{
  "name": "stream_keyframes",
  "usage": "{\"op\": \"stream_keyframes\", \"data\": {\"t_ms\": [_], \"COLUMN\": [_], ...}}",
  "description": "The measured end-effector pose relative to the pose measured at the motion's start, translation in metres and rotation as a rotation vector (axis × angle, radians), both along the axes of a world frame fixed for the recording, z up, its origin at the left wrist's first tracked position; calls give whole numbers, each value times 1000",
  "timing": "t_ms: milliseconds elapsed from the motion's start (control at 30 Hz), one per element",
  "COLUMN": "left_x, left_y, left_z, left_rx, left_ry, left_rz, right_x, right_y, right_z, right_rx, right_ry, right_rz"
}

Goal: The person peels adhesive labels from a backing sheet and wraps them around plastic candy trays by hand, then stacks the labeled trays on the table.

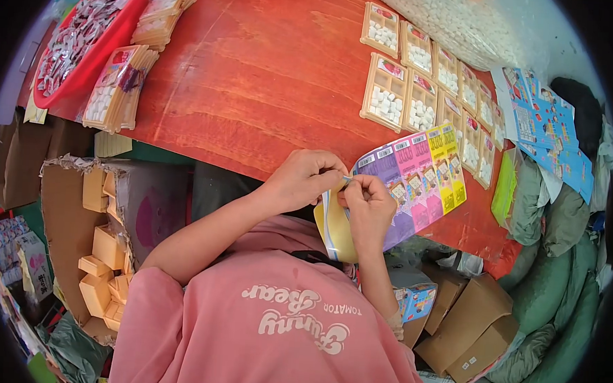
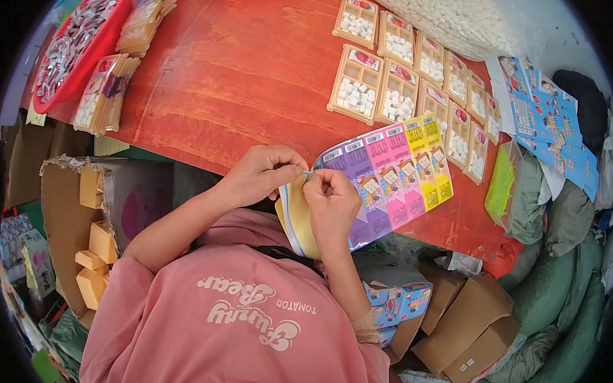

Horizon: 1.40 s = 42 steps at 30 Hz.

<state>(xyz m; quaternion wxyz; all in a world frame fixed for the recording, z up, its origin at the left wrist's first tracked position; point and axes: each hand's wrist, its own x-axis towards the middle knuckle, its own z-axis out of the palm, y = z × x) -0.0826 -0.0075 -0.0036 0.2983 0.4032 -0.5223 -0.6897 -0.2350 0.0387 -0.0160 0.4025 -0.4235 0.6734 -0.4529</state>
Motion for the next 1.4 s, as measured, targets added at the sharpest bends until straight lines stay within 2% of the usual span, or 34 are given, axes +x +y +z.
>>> {"op": "stream_keyframes", "data": {"t_ms": [267,367,467,500,533,600,667,700,767,800,867,933,1000,1100,1200,1400], "left_x": [2,-10,-13,-9,-5,-2,3,4,2,0,-6,-10,-11,-6,-11,-15], "left_y": [-1,2,-4,-10,-15,-21,-27,-30,-40,-42,-44,-52,-58,-61,-64,-67], "left_z": [4,-5,-15,-17,-2,-10,5,8,-5,-6,-2,-6,-6,7,9,0], "left_rx": [-21,-521,-509,-467,-321,-447,-268,-182,-408,-526,-465,-485,-453,-436,-369,-212], "left_ry": [-125,-193,-292,-305,-355,-313,-339,-348,-293,-261,-204,-133,-171,-183,-191,-104], "left_rz": [48,206,69,5,-70,-75,-141,-173,-227,-257,-273,-271,-286,-310,-353,-404], "right_x": [-3,-7,-12,-17,-22,-34,-44,-51,-59,-56,-49,-56,-63,-62,-60,-62], "right_y": [-2,-2,2,4,6,15,15,12,-1,-6,-21,-26,-29,-27,-33,-33], "right_z": [11,14,12,16,16,11,23,32,50,53,59,37,26,27,37,23], "right_rx": [91,96,73,89,112,13,-140,-225,-409,-482,-638,-693,-783,-649,-642,-737], "right_ry": [-253,-353,-393,-432,-470,-333,-118,26,321,490,845,808,805,669,726,776], "right_rz": [-41,-55,-17,-15,-12,212,461,453,421,486,606,690,716,608,580,590]}}
